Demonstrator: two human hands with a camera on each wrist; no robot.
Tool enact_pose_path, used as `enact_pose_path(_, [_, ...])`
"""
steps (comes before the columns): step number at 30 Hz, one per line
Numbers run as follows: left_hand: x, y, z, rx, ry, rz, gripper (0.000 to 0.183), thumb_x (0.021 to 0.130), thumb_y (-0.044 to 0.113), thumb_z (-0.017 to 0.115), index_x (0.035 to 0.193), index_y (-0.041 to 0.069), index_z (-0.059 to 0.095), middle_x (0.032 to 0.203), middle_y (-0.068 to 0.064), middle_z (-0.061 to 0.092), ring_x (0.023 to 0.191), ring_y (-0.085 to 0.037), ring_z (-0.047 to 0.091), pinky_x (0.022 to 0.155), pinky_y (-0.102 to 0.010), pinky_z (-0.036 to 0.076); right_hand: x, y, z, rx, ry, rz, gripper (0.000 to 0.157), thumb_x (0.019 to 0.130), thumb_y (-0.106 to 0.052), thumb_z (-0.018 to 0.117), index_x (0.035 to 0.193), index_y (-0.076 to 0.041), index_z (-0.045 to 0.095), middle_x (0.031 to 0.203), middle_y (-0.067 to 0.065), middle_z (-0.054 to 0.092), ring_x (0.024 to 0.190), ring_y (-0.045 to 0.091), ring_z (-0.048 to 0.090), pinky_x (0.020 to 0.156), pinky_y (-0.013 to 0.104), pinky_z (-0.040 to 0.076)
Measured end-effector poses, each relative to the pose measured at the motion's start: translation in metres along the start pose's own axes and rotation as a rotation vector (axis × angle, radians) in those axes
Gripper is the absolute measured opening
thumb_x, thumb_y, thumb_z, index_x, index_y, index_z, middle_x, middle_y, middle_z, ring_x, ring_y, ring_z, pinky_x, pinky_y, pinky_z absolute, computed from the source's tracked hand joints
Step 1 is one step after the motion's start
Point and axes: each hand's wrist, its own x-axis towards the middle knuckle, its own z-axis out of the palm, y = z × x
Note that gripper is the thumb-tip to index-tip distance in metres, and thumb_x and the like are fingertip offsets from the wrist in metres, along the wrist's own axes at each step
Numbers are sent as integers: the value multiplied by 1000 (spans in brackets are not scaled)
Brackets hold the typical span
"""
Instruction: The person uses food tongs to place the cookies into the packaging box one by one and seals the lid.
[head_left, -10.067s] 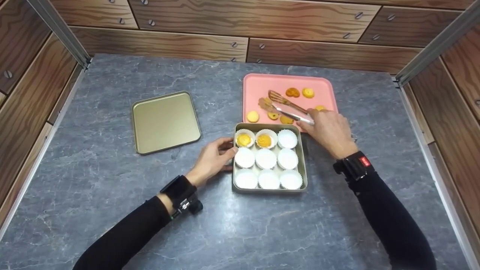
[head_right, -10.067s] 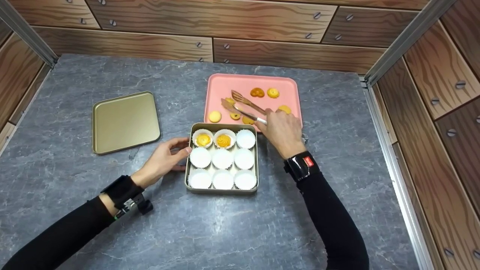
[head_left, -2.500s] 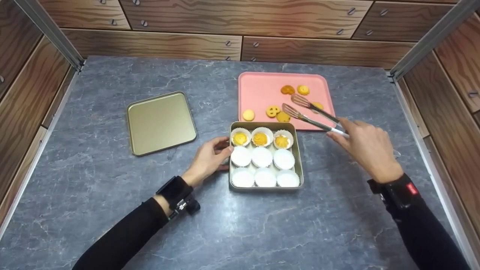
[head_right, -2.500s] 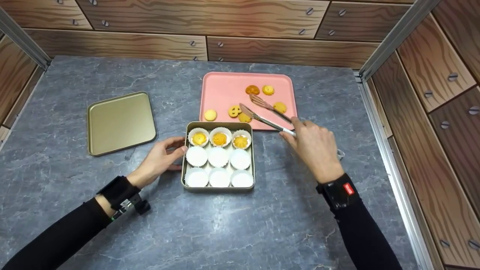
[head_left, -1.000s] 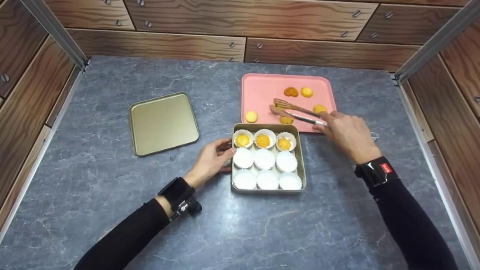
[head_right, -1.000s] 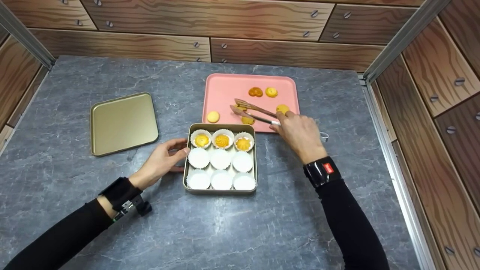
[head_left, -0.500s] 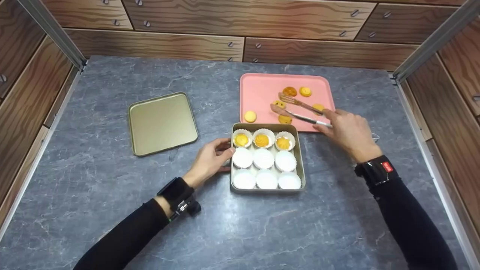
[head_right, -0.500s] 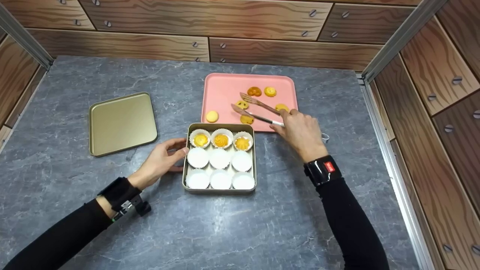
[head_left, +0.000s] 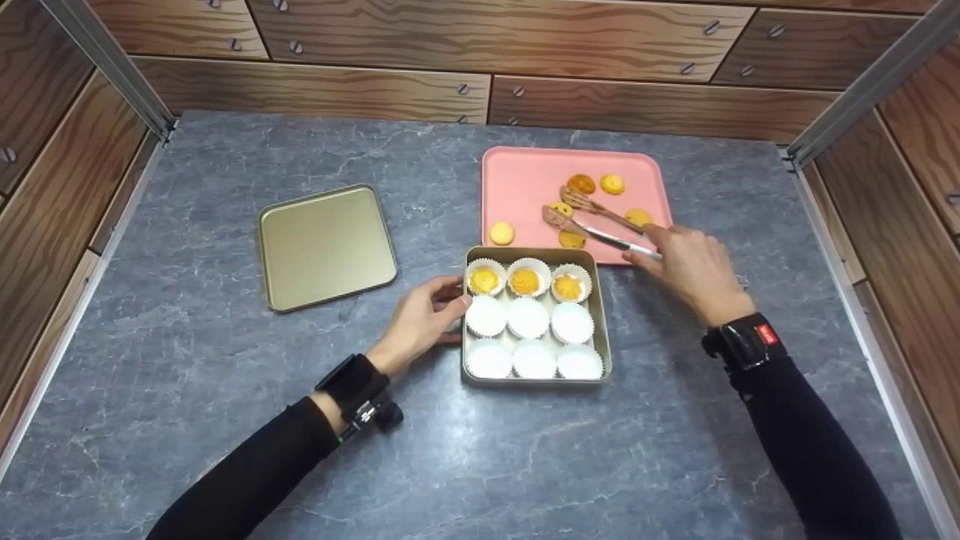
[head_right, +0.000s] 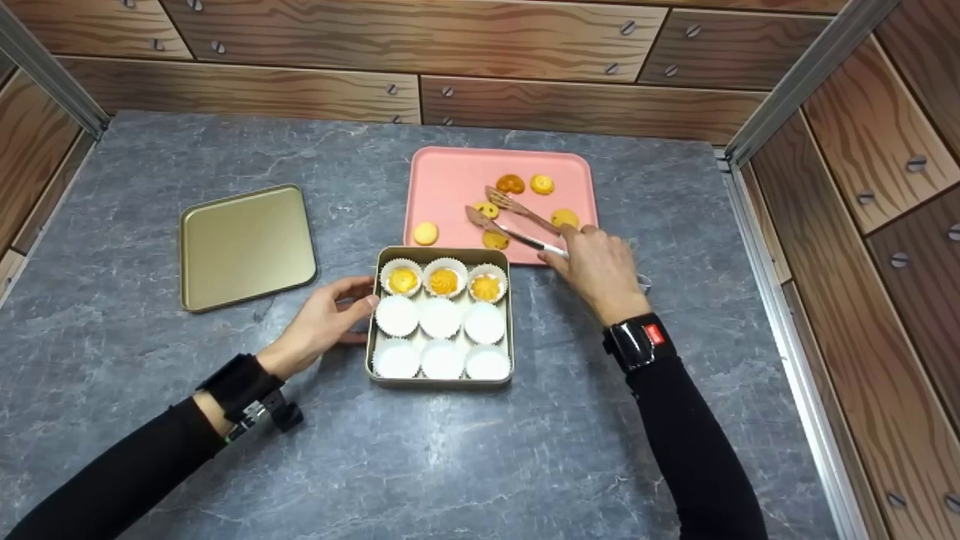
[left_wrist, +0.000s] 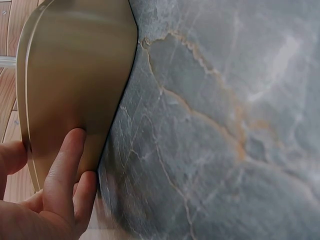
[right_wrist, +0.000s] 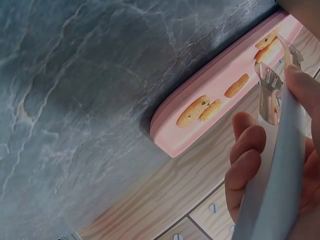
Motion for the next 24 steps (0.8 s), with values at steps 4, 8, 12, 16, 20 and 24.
enact_pose_path(4, [0, 0, 0, 3, 1, 14, 53, 102, 13, 66, 150, 1, 48, 139, -19, 59, 117, -31, 64, 79, -35, 67, -3, -1, 1, 23, -11, -1, 36, 95, -33, 77, 114, -3, 69, 74, 12, 62, 62, 34, 60, 50, 51, 54])
enact_pose_path(8, [0, -1, 0, -6, -3, 11, 53, 102, 13, 66, 150, 1, 48, 140, -19, 58, 116, -31, 64, 79, -35, 67, -5, -1, 1, 43, -9, 2, 36, 96, -32, 76, 115, -2, 69, 74, 11, 62, 62, 32, 59, 52, 49, 54])
enact_pose_path(12, [-1, -1, 0, 7, 0, -2, 53, 102, 14, 67, 151, 3, 48, 140, -18, 58, 116, -30, 64, 80, -35, 67, -10, -2, -1, 70, 24, -10, 30, 96, -32, 76, 103, -5, 67, 71, 8, 60, 59, 28, 57, 49, 42, 50])
enact_pose_path(16, [0, -1, -1, 11, 5, -11, 54, 102, 16, 67, 151, 4, 48, 141, -18, 58, 118, -30, 64, 82, -34, 67, -16, -6, -6, 104, 91, -34, 28, 96, -34, 75, 92, -9, 63, 68, 5, 58, 57, 25, 54, 46, 37, 46])
enact_pose_path(20, [0, 0, -1, -20, 6, -37, 54, 102, 15, 66, 151, 4, 48, 141, -17, 58, 118, -30, 63, 82, -35, 67, -24, -12, -13, 133, 150, -56, 29, 96, -35, 76, 96, -8, 66, 69, 5, 58, 57, 23, 52, 46, 37, 45])
enact_pose_path(24, [1, 2, 1, -103, 3, -70, 55, 101, 12, 68, 151, 4, 48, 140, -17, 58, 116, -31, 64, 82, -37, 67, -34, -19, -21, 142, 194, -87, 37, 94, -33, 78, 113, -3, 71, 74, 9, 64, 59, 25, 55, 47, 42, 48])
